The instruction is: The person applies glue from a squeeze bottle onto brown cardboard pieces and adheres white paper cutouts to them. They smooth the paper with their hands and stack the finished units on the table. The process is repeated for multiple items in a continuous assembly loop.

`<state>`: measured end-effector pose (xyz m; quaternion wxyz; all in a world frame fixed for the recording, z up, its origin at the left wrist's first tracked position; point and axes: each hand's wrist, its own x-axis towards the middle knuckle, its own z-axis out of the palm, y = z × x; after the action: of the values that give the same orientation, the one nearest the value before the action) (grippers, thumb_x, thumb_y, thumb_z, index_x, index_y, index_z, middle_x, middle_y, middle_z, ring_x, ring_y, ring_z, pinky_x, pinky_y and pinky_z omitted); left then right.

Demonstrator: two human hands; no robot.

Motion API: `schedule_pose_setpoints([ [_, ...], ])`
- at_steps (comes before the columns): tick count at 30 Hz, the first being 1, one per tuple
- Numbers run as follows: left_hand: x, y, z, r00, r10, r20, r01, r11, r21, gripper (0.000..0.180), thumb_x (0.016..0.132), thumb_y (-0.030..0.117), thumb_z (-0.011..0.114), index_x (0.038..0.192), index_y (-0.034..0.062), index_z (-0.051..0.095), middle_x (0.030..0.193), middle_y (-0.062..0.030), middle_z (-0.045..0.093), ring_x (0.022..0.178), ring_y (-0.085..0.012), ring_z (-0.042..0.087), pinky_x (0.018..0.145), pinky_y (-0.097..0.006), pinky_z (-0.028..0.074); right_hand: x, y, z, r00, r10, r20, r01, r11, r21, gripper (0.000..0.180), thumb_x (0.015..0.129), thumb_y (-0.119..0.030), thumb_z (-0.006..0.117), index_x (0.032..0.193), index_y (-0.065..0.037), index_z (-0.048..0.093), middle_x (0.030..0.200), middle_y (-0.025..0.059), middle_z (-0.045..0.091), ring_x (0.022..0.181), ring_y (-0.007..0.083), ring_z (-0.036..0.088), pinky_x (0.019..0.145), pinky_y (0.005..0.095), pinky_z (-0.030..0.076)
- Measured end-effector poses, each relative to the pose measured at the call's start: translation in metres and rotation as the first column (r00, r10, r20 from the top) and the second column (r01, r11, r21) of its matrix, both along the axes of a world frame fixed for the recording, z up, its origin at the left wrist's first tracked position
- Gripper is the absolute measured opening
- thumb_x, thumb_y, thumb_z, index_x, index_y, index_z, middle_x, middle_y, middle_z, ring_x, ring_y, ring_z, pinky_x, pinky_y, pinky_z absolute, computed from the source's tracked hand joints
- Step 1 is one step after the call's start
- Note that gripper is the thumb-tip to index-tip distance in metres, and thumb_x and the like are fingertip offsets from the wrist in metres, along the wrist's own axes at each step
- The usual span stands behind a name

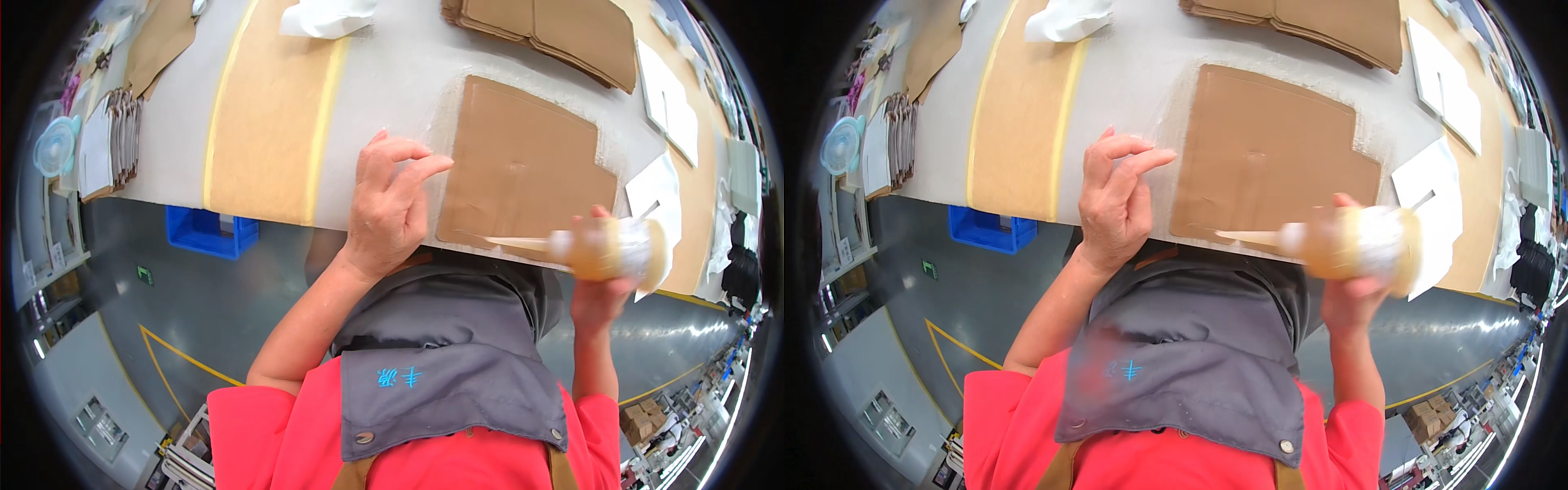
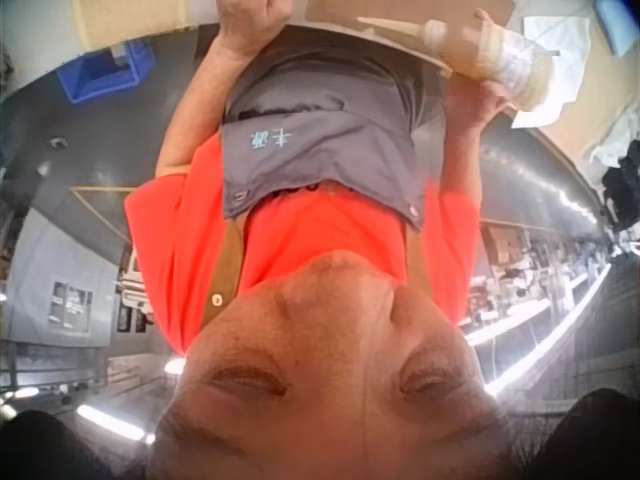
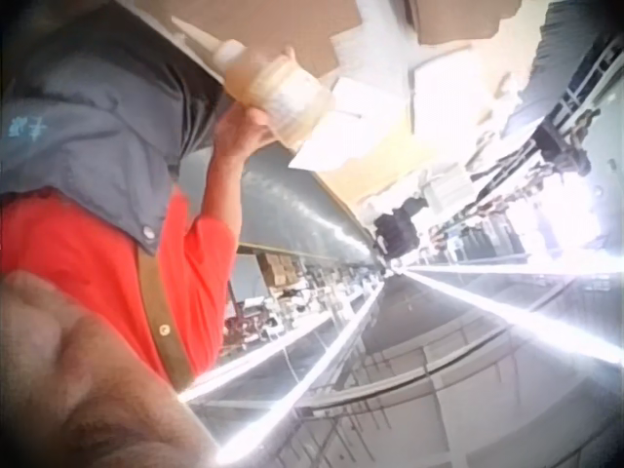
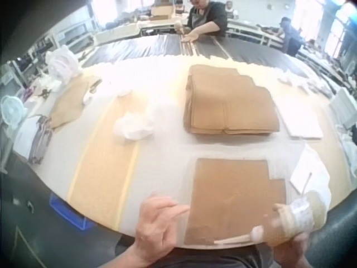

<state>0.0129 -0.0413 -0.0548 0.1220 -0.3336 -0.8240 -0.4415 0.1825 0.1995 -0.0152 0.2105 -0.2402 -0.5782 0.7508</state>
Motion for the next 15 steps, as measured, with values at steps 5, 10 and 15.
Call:
schedule_pose_setpoints([
  [5, 0.005, -0.004, 0.010, 0.999, 0.029, 0.035, -0.026, 0.996, -0.082, 0.042, 0.079, -0.015, 0.049, 0.107, 0.0050, 0.071, 0.109, -0.0115, 0.060, 0.107, -0.0287, 0.059, 0.114, -0.049, 0.038, 0.028, 0.185, 0.059, 0.975, -0.204, -0.087, 0.202, 0.979, -0.033, 0.065, 0.100, -0.049, 0.058, 0.147, -0.006, 0.043, 0.137, 0.0165, 0.057, 0.123, 0.0297, 0.058, 0.088, 0.0361, 0.057],
  [10, 0.005, 0.002, 0.008, 0.998, 0.067, 0.009, -0.067, 0.996, -0.060, 0.045, 0.074, -0.017, 0.047, 0.105, 0.0035, 0.071, 0.106, -0.0113, 0.059, 0.104, -0.0294, 0.059, 0.112, -0.053, 0.039, 0.049, 0.326, 0.076, 0.629, -0.597, 0.498, -0.127, 0.554, 0.823, 0.072, 0.091, -0.063, 0.061, 0.136, -0.008, 0.054, 0.124, 0.0130, 0.066, 0.109, 0.0287, 0.067, 0.088, 0.0402, 0.052],
  [15, 0.005, 0.010, 0.004, 0.998, 0.058, 0.005, -0.058, 0.996, -0.064, 0.040, 0.079, -0.017, 0.047, 0.105, 0.0024, 0.070, 0.105, -0.0119, 0.059, 0.103, -0.0282, 0.059, 0.113, -0.054, 0.038, 0.068, 0.346, 0.025, 0.509, -0.810, 0.291, -0.549, -0.045, 0.834, 0.070, 0.089, -0.061, 0.064, 0.134, -0.008, 0.055, 0.119, 0.0154, 0.066, 0.112, 0.0349, 0.061, 0.099, 0.0433, 0.045],
])
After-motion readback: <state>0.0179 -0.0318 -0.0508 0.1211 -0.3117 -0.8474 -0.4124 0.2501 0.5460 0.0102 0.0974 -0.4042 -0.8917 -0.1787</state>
